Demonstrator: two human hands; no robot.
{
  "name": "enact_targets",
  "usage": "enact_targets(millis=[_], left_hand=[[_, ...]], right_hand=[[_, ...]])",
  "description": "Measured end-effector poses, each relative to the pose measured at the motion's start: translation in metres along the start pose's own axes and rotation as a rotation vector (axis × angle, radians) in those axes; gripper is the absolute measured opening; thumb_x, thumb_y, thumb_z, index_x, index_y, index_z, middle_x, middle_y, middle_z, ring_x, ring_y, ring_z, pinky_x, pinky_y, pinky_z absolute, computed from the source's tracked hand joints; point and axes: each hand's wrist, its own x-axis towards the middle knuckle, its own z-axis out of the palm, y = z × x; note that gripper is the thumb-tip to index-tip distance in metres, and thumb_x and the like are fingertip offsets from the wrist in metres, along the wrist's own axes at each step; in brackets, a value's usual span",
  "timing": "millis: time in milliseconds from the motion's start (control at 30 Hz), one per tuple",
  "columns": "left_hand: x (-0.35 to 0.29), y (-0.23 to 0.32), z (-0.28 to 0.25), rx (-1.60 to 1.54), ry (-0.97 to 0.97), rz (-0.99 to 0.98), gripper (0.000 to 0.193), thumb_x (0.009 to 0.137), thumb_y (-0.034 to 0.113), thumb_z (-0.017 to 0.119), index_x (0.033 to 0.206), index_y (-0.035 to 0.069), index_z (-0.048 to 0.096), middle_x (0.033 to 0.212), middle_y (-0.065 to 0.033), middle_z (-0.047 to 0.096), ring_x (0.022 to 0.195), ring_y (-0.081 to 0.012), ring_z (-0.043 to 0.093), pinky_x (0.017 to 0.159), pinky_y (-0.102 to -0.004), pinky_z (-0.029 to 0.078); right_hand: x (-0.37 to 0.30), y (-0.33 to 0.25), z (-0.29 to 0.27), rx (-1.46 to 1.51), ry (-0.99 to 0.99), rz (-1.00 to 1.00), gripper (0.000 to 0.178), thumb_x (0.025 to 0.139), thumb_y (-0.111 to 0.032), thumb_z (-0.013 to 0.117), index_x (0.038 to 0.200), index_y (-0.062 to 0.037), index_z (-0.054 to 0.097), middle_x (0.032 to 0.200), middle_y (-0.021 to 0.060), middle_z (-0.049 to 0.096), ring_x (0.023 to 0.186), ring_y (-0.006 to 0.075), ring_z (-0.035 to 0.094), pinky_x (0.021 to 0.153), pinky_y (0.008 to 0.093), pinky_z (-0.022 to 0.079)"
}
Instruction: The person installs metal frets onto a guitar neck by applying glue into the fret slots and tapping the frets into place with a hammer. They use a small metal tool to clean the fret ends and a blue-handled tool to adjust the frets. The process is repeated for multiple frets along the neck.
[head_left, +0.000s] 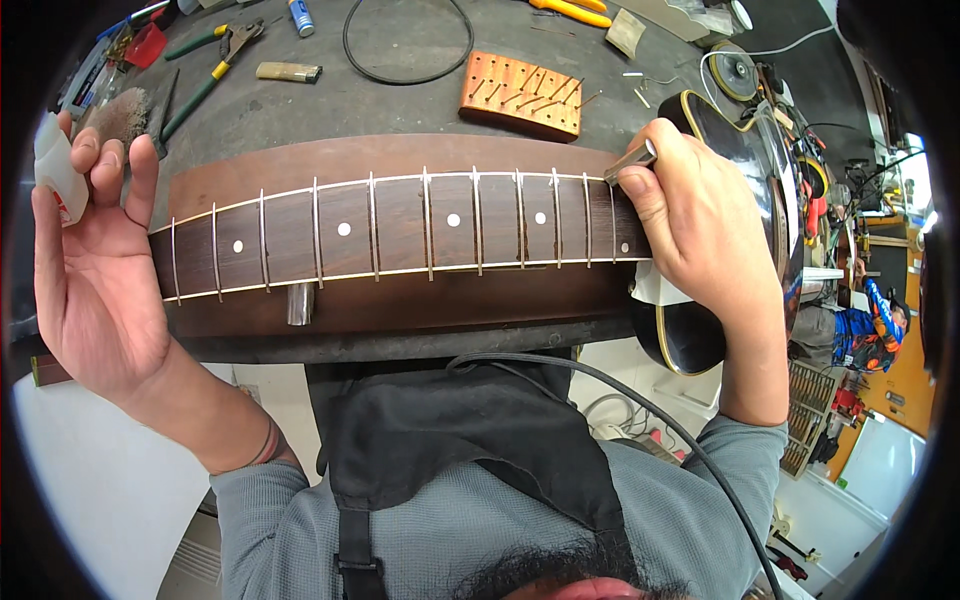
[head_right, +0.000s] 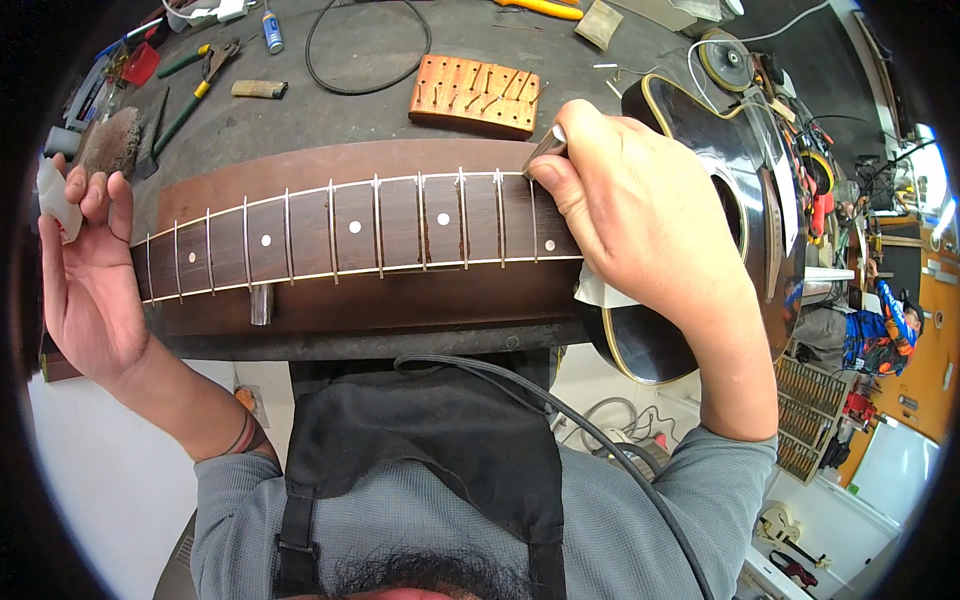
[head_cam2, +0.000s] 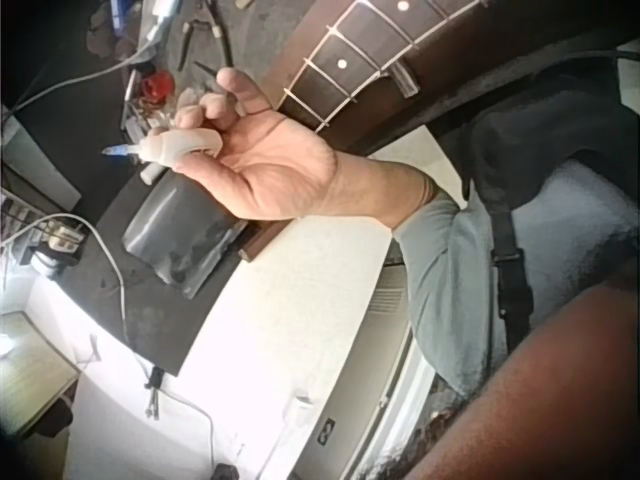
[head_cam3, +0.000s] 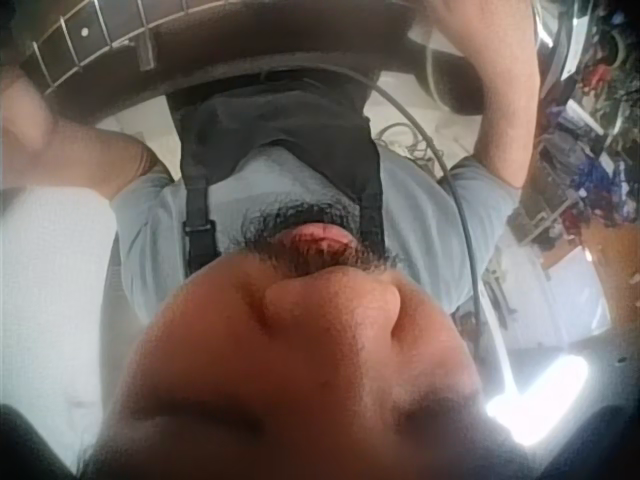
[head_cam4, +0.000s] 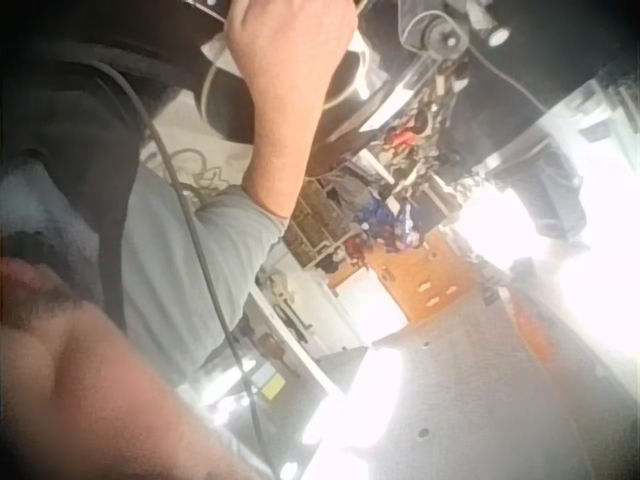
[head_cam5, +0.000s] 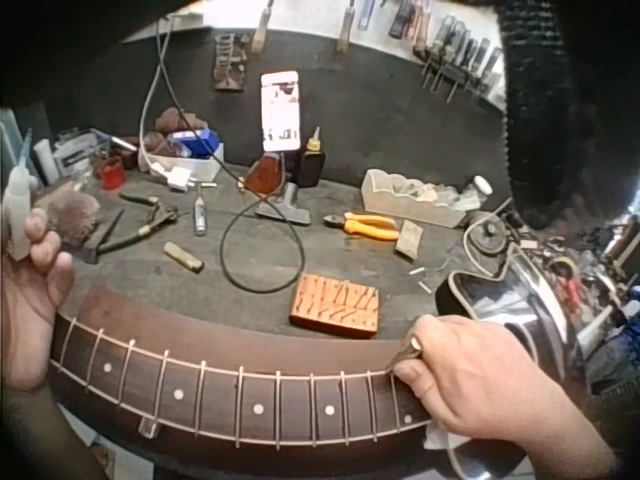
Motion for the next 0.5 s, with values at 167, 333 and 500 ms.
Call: enact_targets(millis=[167,333,500], left_hand=[[-0.0003,0.0007,0.0027,0.018,0.015,-0.002,0.053,0.12,0.012,0.045,0.162,-0.016,0.03,0.137,-0.0231,0.053,0.127,-0.0302,0.058,0.131,-0.0536,0.044],[0.0014,-0.0004,0.0033,0.025,0.014,-0.009,0.052,0.12,0.012,0.046,0.163,-0.014,0.031,0.137,-0.0214,0.052,0.127,-0.0293,0.058,0.128,-0.0521,0.047],[0.0037,-0.0035,0.0058,-0.033,-0.047,-0.025,0.054,0.12,0.014,0.045,0.164,-0.015,0.029,0.136,-0.0214,0.055,0.123,-0.0286,0.06,0.123,-0.0509,0.052]], right_hand=[[0.0005,-0.0004,-0.0005,0.001,0.002,-0.004,0.031,0.114,-0.03,0.062,0.103,-0.0023,0.053,0.081,0.0207,0.063,0.085,0.0443,0.066,0.074,0.053,0.052],[-0.0001,0.0003,-0.0006,0.007,-0.006,0.008,0.031,0.113,-0.03,0.062,0.103,-0.0025,0.053,0.082,0.0208,0.063,0.085,0.0442,0.067,0.074,0.0529,0.052],[-0.0013,-0.0009,-0.0011,0.008,0.009,0.015,0.031,0.113,-0.03,0.063,0.103,-0.0024,0.053,0.083,0.021,0.064,0.086,0.044,0.068,0.075,0.053,0.053]])
